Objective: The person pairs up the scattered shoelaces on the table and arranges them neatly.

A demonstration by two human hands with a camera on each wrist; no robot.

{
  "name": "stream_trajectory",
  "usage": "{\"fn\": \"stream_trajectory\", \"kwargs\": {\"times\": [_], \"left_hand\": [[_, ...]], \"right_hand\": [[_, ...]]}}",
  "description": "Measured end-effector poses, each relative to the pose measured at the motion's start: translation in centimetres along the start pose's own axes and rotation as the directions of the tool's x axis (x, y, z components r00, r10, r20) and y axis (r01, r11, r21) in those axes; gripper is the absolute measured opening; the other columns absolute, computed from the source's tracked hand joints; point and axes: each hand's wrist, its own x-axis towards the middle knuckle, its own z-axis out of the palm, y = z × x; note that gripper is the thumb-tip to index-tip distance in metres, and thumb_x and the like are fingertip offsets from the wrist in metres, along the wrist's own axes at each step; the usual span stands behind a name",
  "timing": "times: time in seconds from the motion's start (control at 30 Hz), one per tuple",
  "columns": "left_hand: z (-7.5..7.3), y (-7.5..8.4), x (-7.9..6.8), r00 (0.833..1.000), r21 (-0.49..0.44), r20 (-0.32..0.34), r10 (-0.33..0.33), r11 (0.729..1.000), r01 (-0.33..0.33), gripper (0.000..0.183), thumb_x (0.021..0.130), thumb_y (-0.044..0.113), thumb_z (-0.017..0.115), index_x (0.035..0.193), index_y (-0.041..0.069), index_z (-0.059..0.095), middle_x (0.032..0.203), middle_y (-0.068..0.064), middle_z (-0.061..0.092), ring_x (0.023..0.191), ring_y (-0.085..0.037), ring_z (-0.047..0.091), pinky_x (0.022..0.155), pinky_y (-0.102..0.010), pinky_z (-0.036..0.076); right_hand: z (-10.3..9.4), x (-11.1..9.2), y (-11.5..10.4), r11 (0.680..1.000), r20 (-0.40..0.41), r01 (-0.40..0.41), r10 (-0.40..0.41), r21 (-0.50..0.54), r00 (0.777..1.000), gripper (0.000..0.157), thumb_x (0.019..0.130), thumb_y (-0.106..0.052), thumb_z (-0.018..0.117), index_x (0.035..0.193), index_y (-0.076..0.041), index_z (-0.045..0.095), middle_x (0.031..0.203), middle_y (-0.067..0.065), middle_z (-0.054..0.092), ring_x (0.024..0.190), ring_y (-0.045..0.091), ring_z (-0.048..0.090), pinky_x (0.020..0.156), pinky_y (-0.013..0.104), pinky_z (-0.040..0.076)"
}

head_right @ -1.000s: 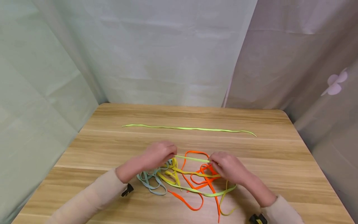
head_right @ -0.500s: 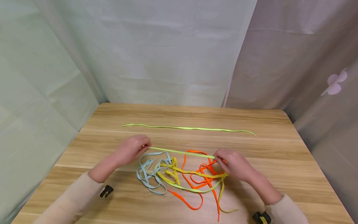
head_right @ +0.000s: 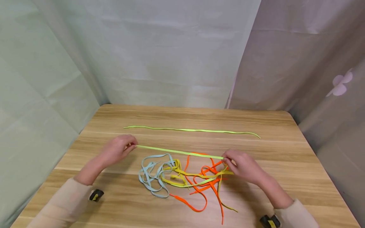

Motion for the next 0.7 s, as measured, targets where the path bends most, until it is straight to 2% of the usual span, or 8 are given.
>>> {"fn": "stream_trajectory", "kwargs": {"times": [0.17,0.43,0.7], "left_hand": [[-0.1,-1.7,-0.8,0.999,-0.002,-0.011,-0.040,0.999,0.040,0.008,0.079,0.006,0.069,0.076,0.011,0.064,0.072,0.003,0.059,0.064,-0.009,0.052,0.059,-0.029,0.045],[-0.6,-4.6,-2.5,0.993,0.011,-0.010,-0.122,0.993,0.122,0.007,0.080,0.006,0.069,0.079,0.010,0.063,0.074,0.000,0.061,0.065,-0.012,0.053,0.059,-0.032,0.044],[-1.0,-6.9,-4.0,0.981,0.044,-0.006,-0.196,0.980,0.196,0.005,0.082,0.007,0.067,0.080,0.009,0.063,0.076,-0.002,0.062,0.064,-0.014,0.053,0.058,-0.033,0.044]], "right_hand": [[-0.4,-0.3,0.1,1.000,0.003,-0.016,0.016,0.010,1.000,0.019,0.080,-0.004,0.069,0.085,-0.020,0.060,0.076,-0.014,0.056,0.065,-0.003,0.045,0.055,0.019,0.042],[-1.3,-1.0,0.5,0.996,0.004,-0.060,0.060,0.062,0.998,0.006,0.088,-0.015,0.062,0.083,-0.018,0.060,0.079,-0.012,0.060,0.078,0.000,0.058,0.065,0.024,0.050],[-2.5,-1.8,1.1,0.992,-0.025,-0.096,0.099,0.077,0.995,0.026,0.082,0.000,0.064,0.083,-0.024,0.055,0.079,-0.015,0.054,0.069,0.000,0.046,0.057,0.017,0.039]]}}
